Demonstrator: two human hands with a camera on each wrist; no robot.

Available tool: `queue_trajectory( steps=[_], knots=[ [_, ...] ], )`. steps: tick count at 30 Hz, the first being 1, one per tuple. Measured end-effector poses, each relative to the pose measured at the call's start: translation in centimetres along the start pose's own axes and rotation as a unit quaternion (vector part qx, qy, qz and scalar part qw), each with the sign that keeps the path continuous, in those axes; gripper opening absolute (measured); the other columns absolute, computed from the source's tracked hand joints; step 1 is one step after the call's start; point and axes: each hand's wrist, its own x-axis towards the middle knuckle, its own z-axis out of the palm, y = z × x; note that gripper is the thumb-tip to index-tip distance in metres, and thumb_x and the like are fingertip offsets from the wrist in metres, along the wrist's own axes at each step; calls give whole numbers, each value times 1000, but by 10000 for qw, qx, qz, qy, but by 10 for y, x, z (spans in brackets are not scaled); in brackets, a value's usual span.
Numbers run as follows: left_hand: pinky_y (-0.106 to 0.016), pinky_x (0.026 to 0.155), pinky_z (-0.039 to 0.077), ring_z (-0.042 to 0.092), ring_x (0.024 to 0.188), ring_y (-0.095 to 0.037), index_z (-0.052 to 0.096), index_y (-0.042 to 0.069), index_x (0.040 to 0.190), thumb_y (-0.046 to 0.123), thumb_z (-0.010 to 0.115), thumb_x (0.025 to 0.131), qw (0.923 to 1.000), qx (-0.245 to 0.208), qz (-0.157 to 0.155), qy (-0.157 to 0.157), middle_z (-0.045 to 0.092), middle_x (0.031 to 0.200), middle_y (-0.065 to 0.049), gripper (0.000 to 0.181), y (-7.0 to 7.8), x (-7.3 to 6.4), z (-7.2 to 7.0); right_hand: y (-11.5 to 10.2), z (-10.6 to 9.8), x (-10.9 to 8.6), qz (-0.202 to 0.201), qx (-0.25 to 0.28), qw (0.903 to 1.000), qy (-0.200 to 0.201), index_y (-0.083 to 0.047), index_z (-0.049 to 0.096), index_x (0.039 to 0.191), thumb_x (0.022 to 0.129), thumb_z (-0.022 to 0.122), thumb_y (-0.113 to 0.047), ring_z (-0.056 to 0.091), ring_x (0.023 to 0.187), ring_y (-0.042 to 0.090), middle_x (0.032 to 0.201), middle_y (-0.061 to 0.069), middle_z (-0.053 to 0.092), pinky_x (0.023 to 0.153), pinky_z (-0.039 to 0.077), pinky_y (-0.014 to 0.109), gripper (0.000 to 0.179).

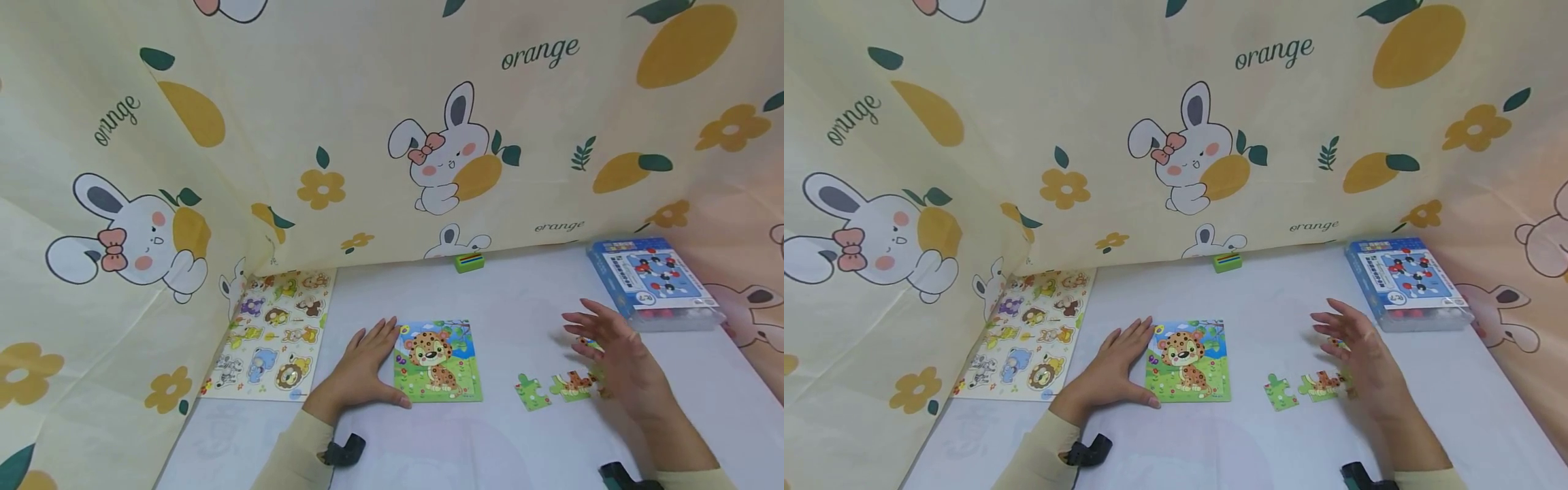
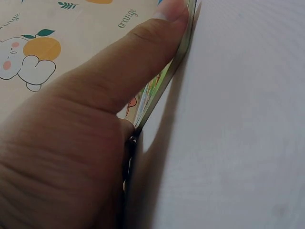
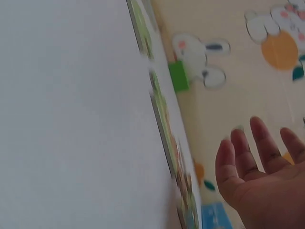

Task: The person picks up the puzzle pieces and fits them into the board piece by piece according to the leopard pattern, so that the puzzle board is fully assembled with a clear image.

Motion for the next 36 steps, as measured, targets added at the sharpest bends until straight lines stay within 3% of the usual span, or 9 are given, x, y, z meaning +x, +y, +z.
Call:
queue_trajectory(
  steps=[8, 13, 16, 19, 21, 23, 26, 31, 36],
  knots=[
    [-51, 130, -3, 0, 166, -19, 22, 11, 175, 82, 88, 67, 10000, 1, 6, 16, 6, 182, 2, 145, 0, 0, 0, -7, -23, -10, 213, -354, 9980, 470, -9, 31, 172, 120, 30, -36, 49, 142, 19, 157, 4, 56, 108, 43, 28, 58],
    [-52, 130, -3, 1, 166, -21, 22, 10, 175, 83, 87, 67, 10000, -61, 14, 13, 6, 182, 1, 146, -1, -1, 0, -3, -34, -14, 625, -1380, 9858, 725, -20, 36, 171, 119, 32, -23, 48, 139, 13, 153, -3, 55, 105, 39, 23, 52],
    [-52, 130, -3, 1, 166, -21, 23, 9, 174, 82, 88, 67, 10000, -81, 4, 16, 7, 182, 1, 146, -2, -2, 0, 3, -43, -16, 1136, -2405, 9617, 667, -19, 30, 173, 120, 35, -20, 43, 141, 14, 155, 4, 49, 113, 32, 21, 54],
    [-52, 130, -3, 1, 166, -21, 23, 9, 174, 83, 88, 66, 10000, -48, 10, 20, 7, 182, 1, 146, -2, -2, 0, 6, -46, -13, 1909, -3319, 9227, 444, -7, 21, 174, 118, 48, -28, 39, 146, 35, 160, 24, 41, 125, 30, 51, 65],
    [-52, 130, -2, 1, 166, -20, 23, 9, 174, 83, 88, 66, 10000, -27, 17, 27, 7, 182, 1, 146, -3, -2, 1, 6, -44, -9, 2271, -3940, 8902, 269, 2, 21, 171, 115, 58, -35, 39, 142, 50, 160, 36, 37, 115, 36, 69, 76],
    [-52, 130, -2, 1, 166, -20, 23, 9, 174, 84, 87, 66, 10000, -20, 26, 22, 7, 182, 1, 146, -4, -1, 1, 5, -42, -7, 2465, -4221, 8722, 187, 5, 25, 169, 112, 64, -36, 40, 136, 58, 161, 38, 36, 105, 40, 76, 80],
    [-52, 130, -2, 1, 166, -20, 23, 9, 174, 84, 87, 66, 10000, -19, 29, 24, 7, 182, 1, 146, -4, -1, 1, 7, -41, -8, 2304, -4637, 8552, 245, 5, 38, 164, 111, 67, -30, 39, 131, 55, 156, 37, 41, 98, 43, 71, 70],
    [-52, 130, -3, 2, 166, -20, 24, 9, 174, 83, 88, 66, 10000, -46, 39, 33, 7, 182, 1, 146, -4, -1, 1, 9, -39, -8, 2294, -5099, 8274, 534, 9, 49, 155, 109, 70, -26, 32, 129, 63, 145, 40, 40, 94, 37, 81, 61],
    [-51, 130, -3, 1, 166, -19, 22, 10, 175, 83, 87, 66, 10000, -34, 28, 37, 7, 182, 2, 146, -3, 0, 2, 9, -37, -5, 2516, -5097, 8193, 748, 10, 54, 149, 108, 70, -24, 30, 128, 65, 141, 42, 36, 95, 36, 82, 56]
  ],
)
